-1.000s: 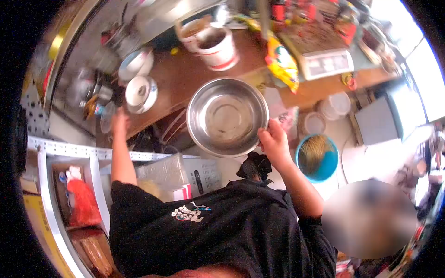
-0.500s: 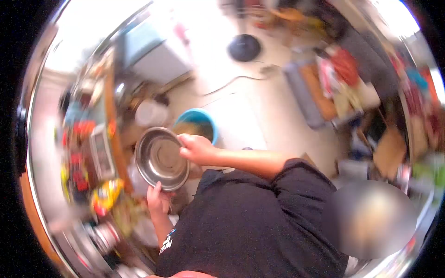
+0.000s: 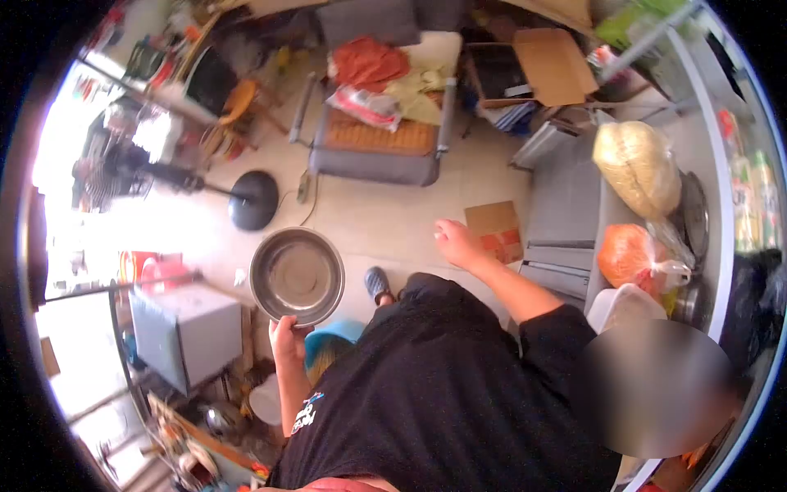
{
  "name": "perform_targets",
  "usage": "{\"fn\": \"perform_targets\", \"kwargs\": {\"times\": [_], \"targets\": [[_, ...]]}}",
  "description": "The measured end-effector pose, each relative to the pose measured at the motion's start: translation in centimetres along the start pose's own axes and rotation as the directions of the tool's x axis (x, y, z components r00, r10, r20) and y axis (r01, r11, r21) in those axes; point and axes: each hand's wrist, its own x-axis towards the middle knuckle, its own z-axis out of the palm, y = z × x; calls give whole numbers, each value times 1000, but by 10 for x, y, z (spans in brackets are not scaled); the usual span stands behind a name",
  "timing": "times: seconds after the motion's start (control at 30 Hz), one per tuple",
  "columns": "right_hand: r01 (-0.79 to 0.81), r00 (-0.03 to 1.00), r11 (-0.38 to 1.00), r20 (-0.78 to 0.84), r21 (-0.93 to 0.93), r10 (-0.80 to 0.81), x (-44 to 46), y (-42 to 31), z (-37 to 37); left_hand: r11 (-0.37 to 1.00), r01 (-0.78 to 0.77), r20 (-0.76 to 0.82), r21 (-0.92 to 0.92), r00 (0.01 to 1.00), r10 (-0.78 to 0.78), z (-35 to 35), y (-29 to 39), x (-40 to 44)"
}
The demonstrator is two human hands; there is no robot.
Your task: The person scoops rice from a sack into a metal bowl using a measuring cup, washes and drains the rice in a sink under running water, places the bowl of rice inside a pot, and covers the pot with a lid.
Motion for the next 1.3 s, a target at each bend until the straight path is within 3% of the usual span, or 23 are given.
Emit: {"fn": "perform_targets", "kwargs": {"times": [0.03, 0.1, 0.17, 0.23, 0.33, 0.43, 0.5, 0.57, 0.6, 0.7, 0.77, 0.8, 0.9, 0.93, 1.03, 1.13, 1.2, 1.3], "targets": [[-22, 999, 1000, -43, -10, 22, -2, 13, -15, 999, 35, 39, 35, 999, -36, 17, 4, 15], [67, 970, 990, -224, -123, -94, -3, 47, -30, 997, 36, 159, 70, 986, -47, 60, 15, 40], [2, 932, 994, -361, -105, -41, 0, 65, -38, 981, 85, 198, 173, 973, -119, 110, 25, 59], [-75, 920, 994, -379, 85, 102, 6, 72, -57, 964, 95, 268, 249, 950, -162, 150, 27, 88], [-100, 900, 973, -398, 208, 178, 33, 105, -97, 932, 82, 414, 352, 880, -234, 232, 27, 116], [-45, 877, 984, -465, 171, 121, 70, 142, -158, 904, 99, 445, 416, 845, -297, 325, 25, 124], [-67, 851, 973, -496, 222, 172, 93, 158, -197, 902, 141, 414, 408, 852, -321, 374, 23, 132], [7, 811, 977, -572, 215, 121, 122, 179, -253, 868, 193, 468, 457, 777, -420, 431, 20, 141], [86, 763, 977, -644, 195, 61, 144, 192, -278, 880, 165, 488, 445, 779, -393, 464, 24, 136], [47, 733, 985, -675, 169, 81, 178, 200, -356, 899, 161, 515, 406, 773, -371, 532, 26, 139], [103, 694, 985, -719, 137, 28, 209, 220, -389, 910, 169, 547, 378, 753, -367, 568, 27, 150], [60, 722, 980, -686, 188, 88, 223, 220, -408, 916, 163, 568, 368, 741, -359, 588, 28, 159], [61, 709, 995, -705, 74, 9, 267, 255, -445, 924, 199, 581, 325, 729, -362, 639, 24, 184], [44, 749, 973, -652, 226, 118, 275, 261, -463, 923, 177, 589, 340, 726, -356, 648, 24, 201], [-39, 743, 981, -651, 189, 155, 301, 282, -514, 922, 159, 658, 354, 658, -366, 711, 37, 234], [-160, 720, 956, -633, 247, 285, 327, 280, -594, 934, 117, 652, 339, 686, -323, 758, 56, 254], [-117, 677, 992, -726, 56, 121, 347, 282, -651, 938, 113, 647, 327, 697, -309, 775, 67, 269], [-183, 605, 973, -796, -141, -1, 378, 284, -747, 951, 86, 624, 299, 736, -262, 798, 77, 278]]}}
